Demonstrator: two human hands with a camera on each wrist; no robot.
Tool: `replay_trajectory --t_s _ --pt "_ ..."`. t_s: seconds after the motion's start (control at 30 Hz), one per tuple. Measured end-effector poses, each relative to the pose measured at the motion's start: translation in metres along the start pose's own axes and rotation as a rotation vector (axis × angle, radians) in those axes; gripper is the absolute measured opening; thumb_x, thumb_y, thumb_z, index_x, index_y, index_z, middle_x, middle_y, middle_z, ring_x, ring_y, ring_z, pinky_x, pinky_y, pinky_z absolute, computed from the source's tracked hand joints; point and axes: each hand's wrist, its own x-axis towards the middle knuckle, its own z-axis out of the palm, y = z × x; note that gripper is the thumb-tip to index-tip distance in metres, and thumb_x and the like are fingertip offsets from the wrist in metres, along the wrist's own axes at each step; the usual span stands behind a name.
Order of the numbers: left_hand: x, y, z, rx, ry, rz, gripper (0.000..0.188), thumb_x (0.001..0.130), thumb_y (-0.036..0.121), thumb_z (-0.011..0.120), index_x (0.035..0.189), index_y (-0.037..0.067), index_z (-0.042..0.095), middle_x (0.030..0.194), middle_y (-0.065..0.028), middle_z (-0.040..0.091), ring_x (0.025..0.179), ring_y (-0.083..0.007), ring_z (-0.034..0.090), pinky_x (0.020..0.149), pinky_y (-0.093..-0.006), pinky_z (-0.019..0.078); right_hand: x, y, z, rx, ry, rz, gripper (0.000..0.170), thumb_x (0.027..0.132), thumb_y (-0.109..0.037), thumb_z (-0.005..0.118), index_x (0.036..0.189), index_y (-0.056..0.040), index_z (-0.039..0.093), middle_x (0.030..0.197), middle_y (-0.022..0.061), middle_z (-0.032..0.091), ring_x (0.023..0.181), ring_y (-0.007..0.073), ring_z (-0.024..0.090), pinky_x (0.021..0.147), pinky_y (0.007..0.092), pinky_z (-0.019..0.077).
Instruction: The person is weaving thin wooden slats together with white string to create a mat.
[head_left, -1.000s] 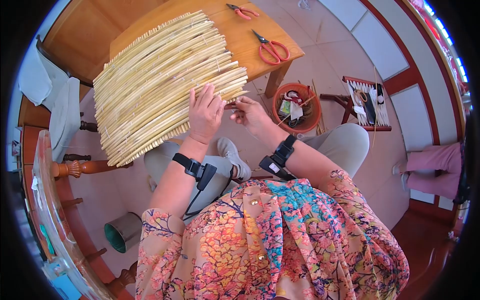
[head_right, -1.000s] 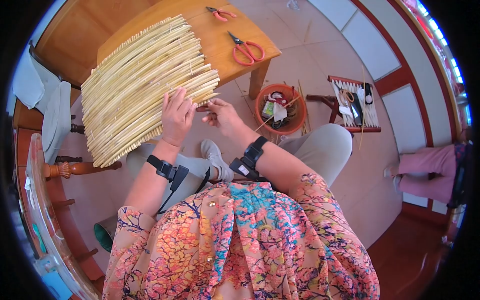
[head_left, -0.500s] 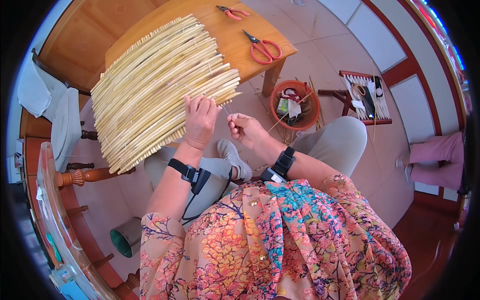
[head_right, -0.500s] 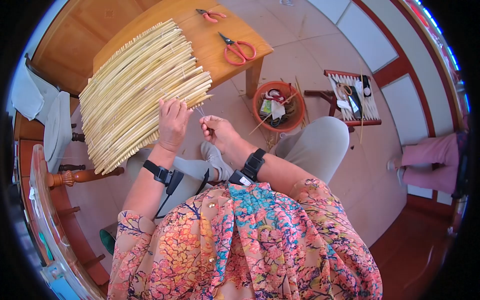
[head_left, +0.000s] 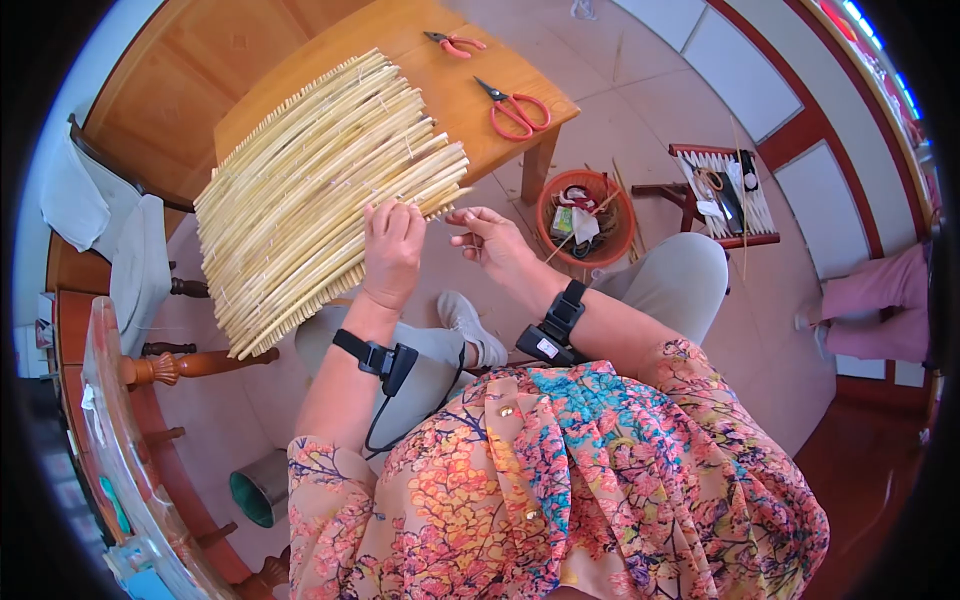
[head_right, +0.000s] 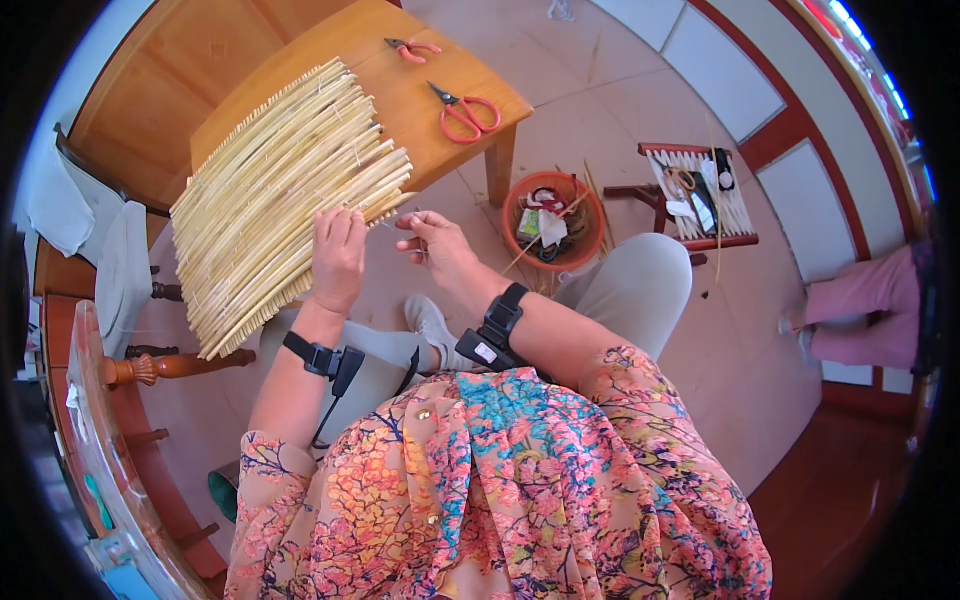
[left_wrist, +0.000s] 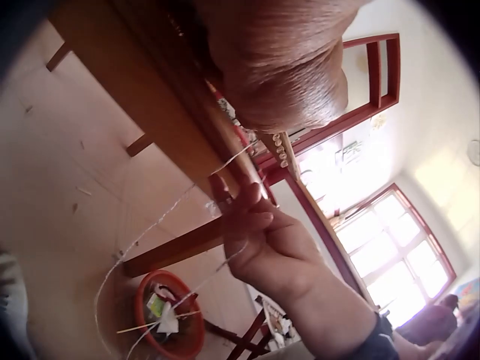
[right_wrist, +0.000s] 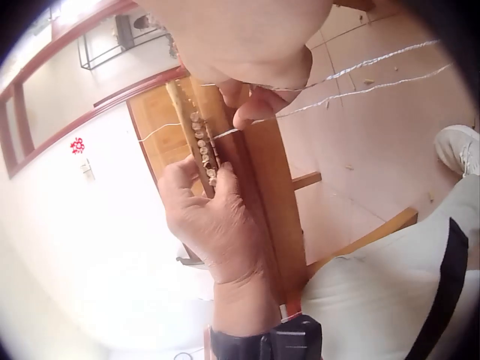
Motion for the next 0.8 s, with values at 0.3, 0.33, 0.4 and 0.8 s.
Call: replay_trajectory --t_s 0.3,0.33,0.4,0.8 --pt "0.049 -0.029 -0.075 -0.152 0.225 -0.049 0.033 0.074 -0.005 0.064 0.107 -0.005 0.057 0.102 -0.0173 0.058 0.097 -0.0346 0.057 0.084 -0.0396 0.0481 -0.027 -0.05 0.066 0.207 -0.434 -0.001 0.016 0.096 -0.016 0.049 0.102 -0.0036 0.057 0.082 0.0045 0.063 0.065 0.0117 0.061 0.058 0.0222 0.0488" --pt "0.055 -0.032 -0.085 -0.148 0.253 -0.069 0.033 0.076 -0.003 0.065 0.108 -0.004 0.057 0.102 -0.0174 0.059 0.095 -0.0343 0.058 0.083 -0.0393 0.0485 -0.033 -0.06 0.076 0.199 -0.466 -0.012 0.017 0.096 -0.015 0.05 0.103 -0.0026 0.058 0.08 0.0041 0.062 0.064 0.0114 0.061 0.057 0.022 0.0489" --pt "0.069 -0.036 -0.107 -0.163 0.238 -0.115 0.031 0.078 -0.002 0.065 0.108 -0.003 0.058 0.101 -0.017 0.06 0.093 -0.0324 0.059 0.082 -0.0375 0.0485 -0.042 -0.078 0.099 0.188 -0.49 -0.04 0.017 0.095 -0.015 0.051 0.103 -0.0024 0.059 0.08 0.004 0.063 0.064 0.011 0.061 0.058 0.0216 0.049" --pt "0.15 -0.089 -0.225 -0.263 0.136 -0.36 0.024 0.083 0.0 0.063 0.106 -0.004 0.063 0.096 -0.0072 0.065 0.088 -0.013 0.059 0.08 -0.0265 0.0466 -0.07 -0.144 0.193 0.051 -0.702 -0.373 0.017 0.093 -0.014 0.055 0.095 0.0016 0.063 0.076 0.003 0.062 0.063 0.0082 0.06 0.053 0.0205 0.0488"
